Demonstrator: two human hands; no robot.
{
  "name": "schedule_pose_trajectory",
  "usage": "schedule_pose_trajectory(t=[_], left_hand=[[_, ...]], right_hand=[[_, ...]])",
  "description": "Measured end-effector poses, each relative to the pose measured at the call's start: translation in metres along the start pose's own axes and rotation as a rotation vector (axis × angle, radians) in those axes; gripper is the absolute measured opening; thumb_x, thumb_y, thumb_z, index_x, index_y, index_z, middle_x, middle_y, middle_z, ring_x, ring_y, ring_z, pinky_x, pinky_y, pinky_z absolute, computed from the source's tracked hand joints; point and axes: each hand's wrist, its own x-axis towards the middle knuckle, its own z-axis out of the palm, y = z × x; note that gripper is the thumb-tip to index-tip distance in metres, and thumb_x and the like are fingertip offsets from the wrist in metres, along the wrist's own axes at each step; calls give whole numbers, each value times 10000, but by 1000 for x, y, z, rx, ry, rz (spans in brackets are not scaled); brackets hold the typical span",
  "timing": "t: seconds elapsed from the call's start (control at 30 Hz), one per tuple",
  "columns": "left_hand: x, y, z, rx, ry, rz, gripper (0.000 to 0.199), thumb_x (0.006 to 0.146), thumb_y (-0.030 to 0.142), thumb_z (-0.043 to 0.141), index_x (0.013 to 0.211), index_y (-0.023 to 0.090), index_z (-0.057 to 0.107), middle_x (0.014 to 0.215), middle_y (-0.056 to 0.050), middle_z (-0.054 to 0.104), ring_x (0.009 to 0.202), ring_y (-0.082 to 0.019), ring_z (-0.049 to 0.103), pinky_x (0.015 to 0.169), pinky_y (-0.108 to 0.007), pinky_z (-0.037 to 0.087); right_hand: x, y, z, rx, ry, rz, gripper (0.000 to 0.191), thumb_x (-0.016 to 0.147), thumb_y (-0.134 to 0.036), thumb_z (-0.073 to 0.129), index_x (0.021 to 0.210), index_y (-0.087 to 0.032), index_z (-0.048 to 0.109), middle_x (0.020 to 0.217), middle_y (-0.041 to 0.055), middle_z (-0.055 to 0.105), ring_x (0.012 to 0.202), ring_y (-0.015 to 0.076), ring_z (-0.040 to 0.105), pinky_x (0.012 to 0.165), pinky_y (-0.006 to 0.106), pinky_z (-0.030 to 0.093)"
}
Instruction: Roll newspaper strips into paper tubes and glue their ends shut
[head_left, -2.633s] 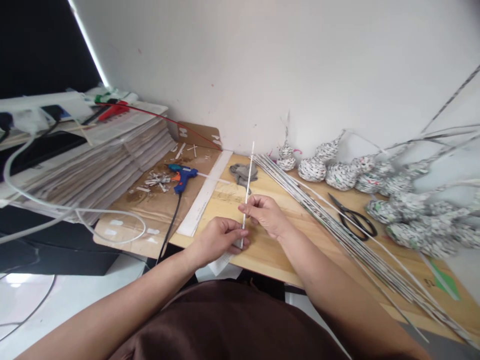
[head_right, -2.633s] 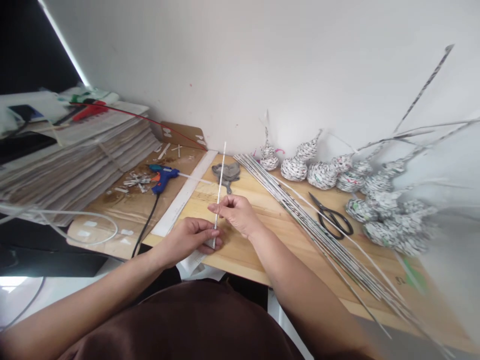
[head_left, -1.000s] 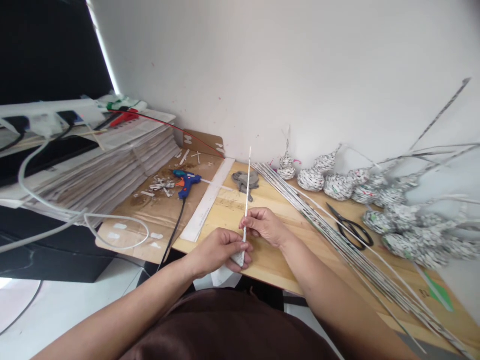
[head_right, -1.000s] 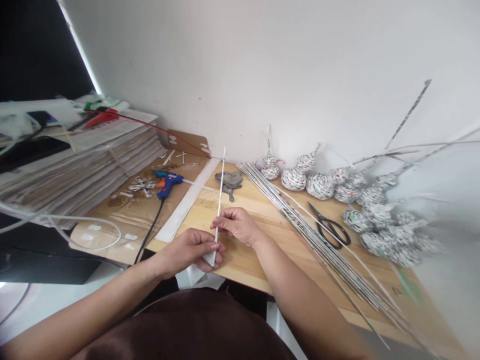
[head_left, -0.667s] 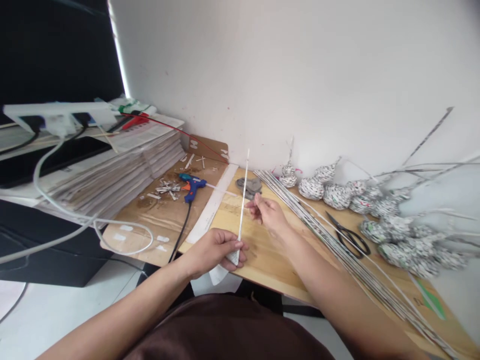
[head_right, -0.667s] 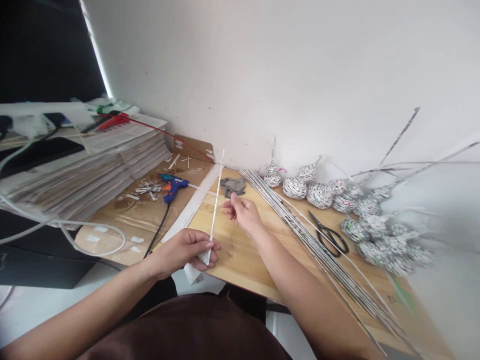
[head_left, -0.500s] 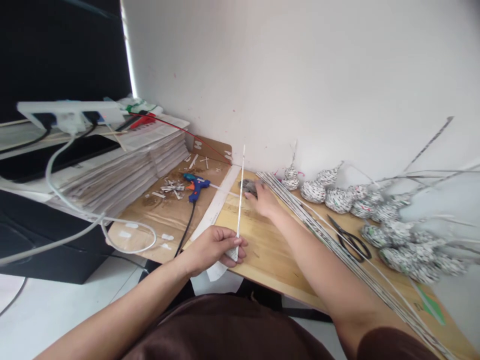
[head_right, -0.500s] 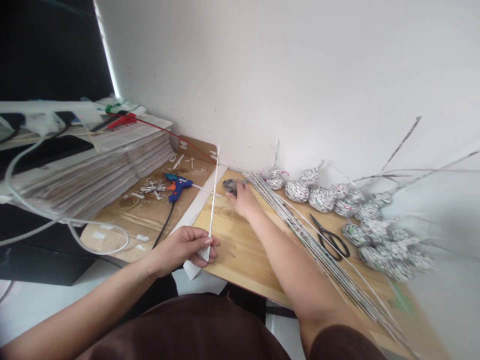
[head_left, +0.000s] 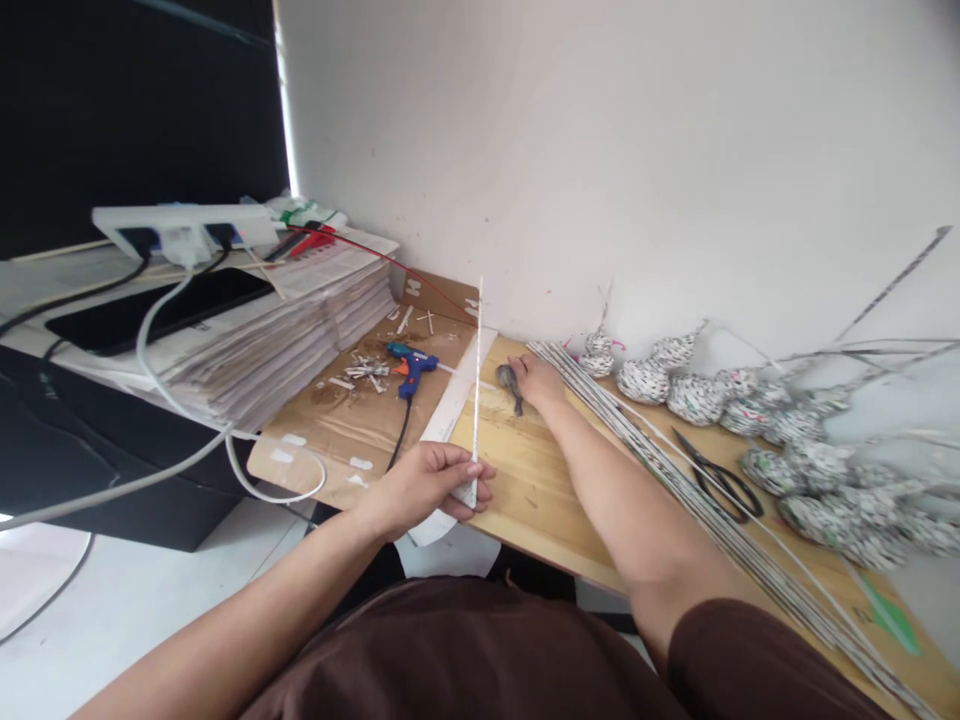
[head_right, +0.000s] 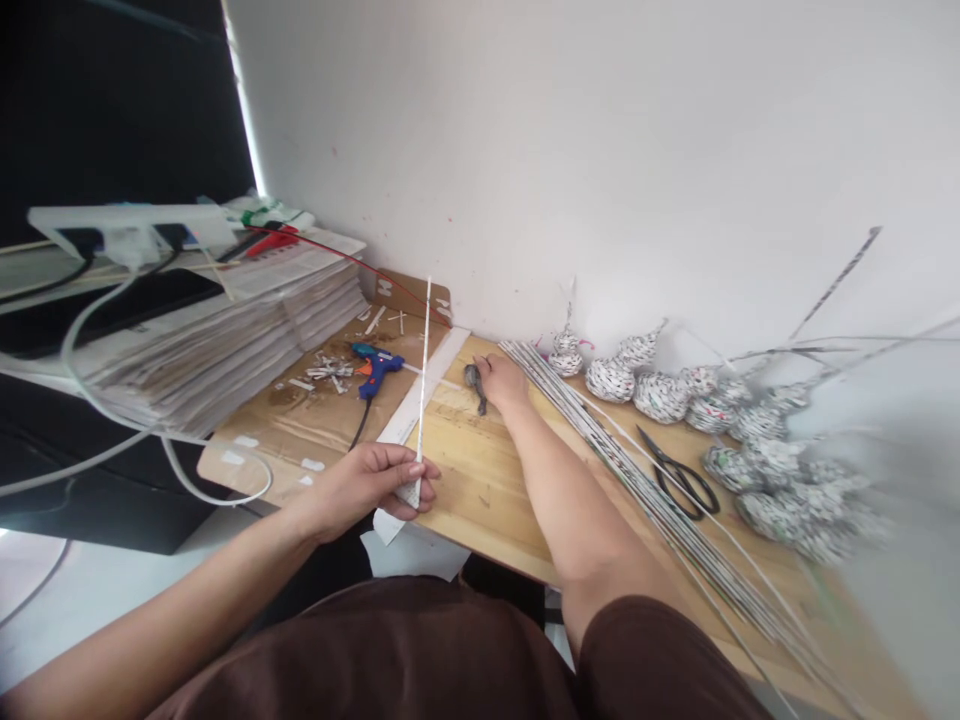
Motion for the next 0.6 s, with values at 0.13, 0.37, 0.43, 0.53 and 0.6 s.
schedule_pose_trajectory(t=[0.13, 0.37, 0.43, 0.53, 0.6], left_hand=[[1, -3, 0, -3, 3, -11, 373, 814, 435, 625, 979, 105, 680, 842, -93, 700, 761, -174, 672, 654, -277, 552], [3, -6, 7, 29, 29, -10, 367, 793, 434, 642, 958, 110, 690, 823, -95, 715, 746, -183, 683, 649, -288, 558], [2, -6, 10, 52, 26, -1, 357, 782, 438, 650, 933, 117, 696, 816, -90, 718, 749, -186, 682, 665, -303, 564], [2, -7, 13, 98, 39, 19, 336, 770, 444, 654, 873, 128, 704, 819, -84, 718, 777, -193, 676, 698, -316, 567], [2, -9, 14, 133, 59, 29, 324, 773, 444, 645, 855, 137, 708, 819, -79, 716, 782, -192, 670, 709, -318, 565]], right_hand=[[-30, 4, -7, 113, 51, -16, 511, 933, -436, 429, 1344, -133, 449, 1194, 151, 623, 1048, 239, 602, 858, 334, 453], [-104, -26, -40, 967, -567, -157, 440, 851, -500, 563, 1108, -164, 684, 842, 51, 622, 616, 99, 505, 551, 234, 404], [-112, -35, -47, 1102, -644, -200, 394, 832, -484, 607, 1029, -164, 725, 714, 14, 575, 577, 74, 442, 531, 219, 360], [-114, -41, -46, 1202, -554, -188, 322, 800, -446, 662, 934, -167, 752, 626, -13, 537, 544, 60, 387, 504, 215, 314], [-112, -41, -40, 1257, -518, -145, 295, 754, -433, 709, 881, -171, 756, 600, -24, 519, 528, 58, 383, 487, 215, 298]])
